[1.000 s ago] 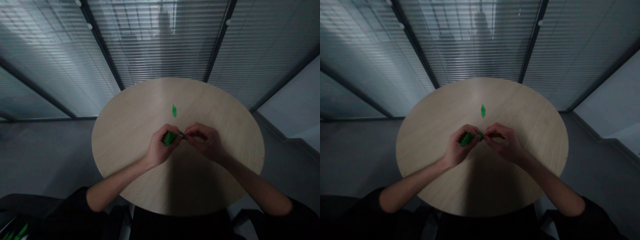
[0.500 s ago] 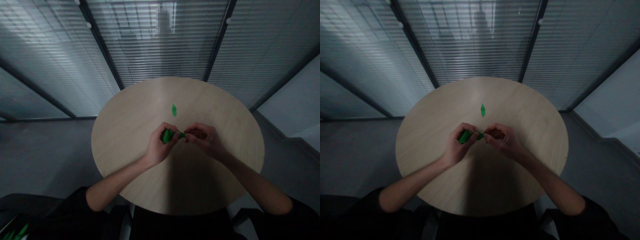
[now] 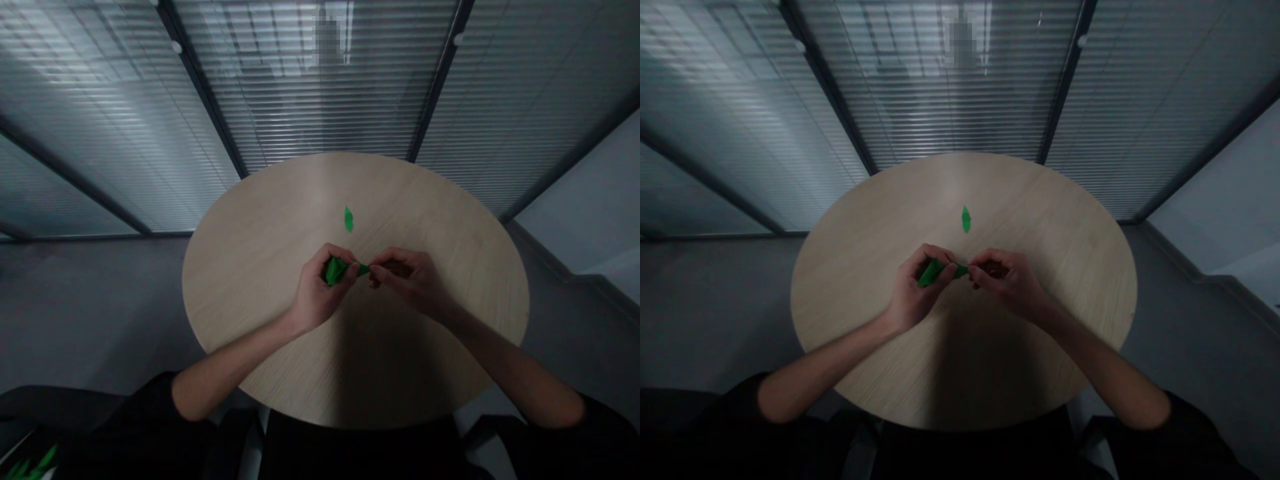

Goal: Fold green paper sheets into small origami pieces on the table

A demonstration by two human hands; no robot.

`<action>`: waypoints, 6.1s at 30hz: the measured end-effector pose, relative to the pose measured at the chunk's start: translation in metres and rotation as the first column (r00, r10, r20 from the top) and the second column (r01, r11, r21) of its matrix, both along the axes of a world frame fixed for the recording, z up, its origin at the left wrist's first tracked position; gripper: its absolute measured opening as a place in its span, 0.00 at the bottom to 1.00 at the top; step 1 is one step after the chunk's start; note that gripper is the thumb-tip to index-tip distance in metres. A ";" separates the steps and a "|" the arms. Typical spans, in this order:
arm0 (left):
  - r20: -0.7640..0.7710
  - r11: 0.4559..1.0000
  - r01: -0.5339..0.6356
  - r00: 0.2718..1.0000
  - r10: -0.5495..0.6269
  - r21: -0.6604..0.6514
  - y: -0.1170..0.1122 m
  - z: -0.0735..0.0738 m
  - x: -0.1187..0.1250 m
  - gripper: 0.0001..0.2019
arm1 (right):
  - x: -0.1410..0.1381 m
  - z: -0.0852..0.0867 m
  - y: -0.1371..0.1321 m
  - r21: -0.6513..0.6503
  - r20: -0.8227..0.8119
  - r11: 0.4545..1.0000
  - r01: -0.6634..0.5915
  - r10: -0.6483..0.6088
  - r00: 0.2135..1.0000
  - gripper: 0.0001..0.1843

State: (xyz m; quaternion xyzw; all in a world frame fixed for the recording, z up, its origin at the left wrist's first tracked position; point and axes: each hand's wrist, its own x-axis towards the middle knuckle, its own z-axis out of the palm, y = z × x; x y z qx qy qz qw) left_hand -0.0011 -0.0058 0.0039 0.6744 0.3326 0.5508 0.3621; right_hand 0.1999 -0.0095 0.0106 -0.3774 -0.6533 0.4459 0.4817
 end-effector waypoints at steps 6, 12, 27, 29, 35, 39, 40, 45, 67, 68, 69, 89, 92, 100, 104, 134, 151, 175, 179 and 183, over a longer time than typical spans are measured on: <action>-0.006 1.000 -0.010 1.000 0.010 -0.001 0.000 -0.001 -0.001 0.05 | 0.000 0.002 0.000 -0.035 -0.011 0.999 -0.019 0.019 1.000 0.14; 0.001 1.000 0.001 1.000 -0.001 -0.011 0.000 0.001 0.000 0.05 | 0.001 0.000 -0.001 -0.059 0.004 0.998 -0.021 0.022 1.000 0.15; -0.016 1.000 -0.018 1.000 0.018 -0.016 -0.001 -0.001 0.000 0.05 | -0.002 0.001 -0.002 -0.021 0.052 1.000 0.005 -0.004 0.999 0.12; -0.008 1.000 -0.011 1.000 0.011 -0.016 -0.001 -0.001 0.000 0.05 | -0.002 0.000 -0.002 -0.013 0.061 1.000 0.005 -0.004 0.998 0.12; -0.018 1.000 -0.014 1.000 0.014 -0.008 0.000 -0.001 0.000 0.05 | -0.001 -0.003 -0.001 -0.005 0.071 1.000 -0.003 0.003 0.997 0.12; -0.032 1.000 -0.020 0.999 0.020 0.003 -0.001 0.000 0.000 0.05 | -0.002 -0.002 -0.001 -0.006 0.073 1.000 -0.011 0.012 0.997 0.12; -0.031 1.000 -0.013 0.999 0.013 0.002 -0.001 0.000 0.000 0.05 | -0.002 -0.001 -0.001 -0.005 0.076 1.000 -0.013 0.014 0.997 0.12; -0.026 1.000 -0.004 1.000 0.004 -0.012 -0.001 0.001 0.000 0.05 | -0.003 0.003 -0.002 0.005 0.109 1.000 -0.017 0.017 0.994 0.12; -0.061 0.998 0.056 0.996 -0.058 -0.023 -0.002 0.002 -0.001 0.05 | -0.005 0.003 -0.002 0.017 0.131 1.000 -0.023 0.021 0.991 0.17; -0.074 0.999 0.052 0.996 -0.053 -0.012 -0.002 0.001 -0.001 0.05 | -0.005 0.002 -0.002 0.024 0.131 1.000 -0.020 0.017 0.991 0.17; -0.086 0.999 0.047 0.995 -0.047 0.001 -0.002 0.001 -0.002 0.05 | -0.005 0.001 -0.001 0.030 0.131 0.999 -0.014 0.010 0.991 0.17; -0.248 0.985 0.116 0.965 -0.081 0.127 0.003 0.005 -0.009 0.06 | -0.003 -0.001 -0.002 0.114 0.173 0.993 0.031 -0.050 0.984 0.16; -0.249 0.979 0.135 0.964 -0.095 0.151 0.004 0.005 -0.010 0.07 | -0.002 -0.002 -0.001 0.137 0.192 0.989 0.050 -0.076 0.979 0.15; -0.244 0.985 0.145 0.963 -0.118 0.095 0.004 0.002 -0.010 0.06 | -0.002 -0.001 -0.001 0.219 0.243 0.974 0.052 -0.106 0.964 0.12; -0.207 0.995 0.086 0.975 -0.075 0.047 0.002 -0.002 -0.007 0.05 | -0.003 -0.001 -0.001 0.201 0.236 0.979 0.041 -0.089 0.968 0.12; -0.155 0.998 0.000 0.988 -0.010 -0.062 -0.001 -0.005 -0.001 0.05 | -0.003 -0.007 0.002 0.137 0.232 0.990 -0.017 -0.016 0.973 0.11; -0.174 0.994 0.053 0.984 -0.036 0.097 0.002 -0.008 -0.006 0.04 | -0.003 -0.008 0.001 0.063 0.184 0.996 -0.057 0.045 0.982 0.15; -0.247 0.979 0.134 0.965 -0.093 0.152 -0.001 -0.002 -0.014 0.15 | -0.005 -0.007 0.001 0.039 0.144 0.997 -0.073 0.067 0.987 0.12; -0.261 0.971 0.117 0.963 -0.060 0.208 0.001 -0.002 -0.015 0.16 | -0.004 -0.008 0.000 0.064 0.155 0.996 -0.063 0.053 0.987 0.11; -0.289 0.949 0.117 0.957 -0.029 0.293 0.001 0.000 -0.014 0.15 | -0.005 -0.008 0.000 0.085 0.191 0.995 -0.051 0.034 0.981 0.09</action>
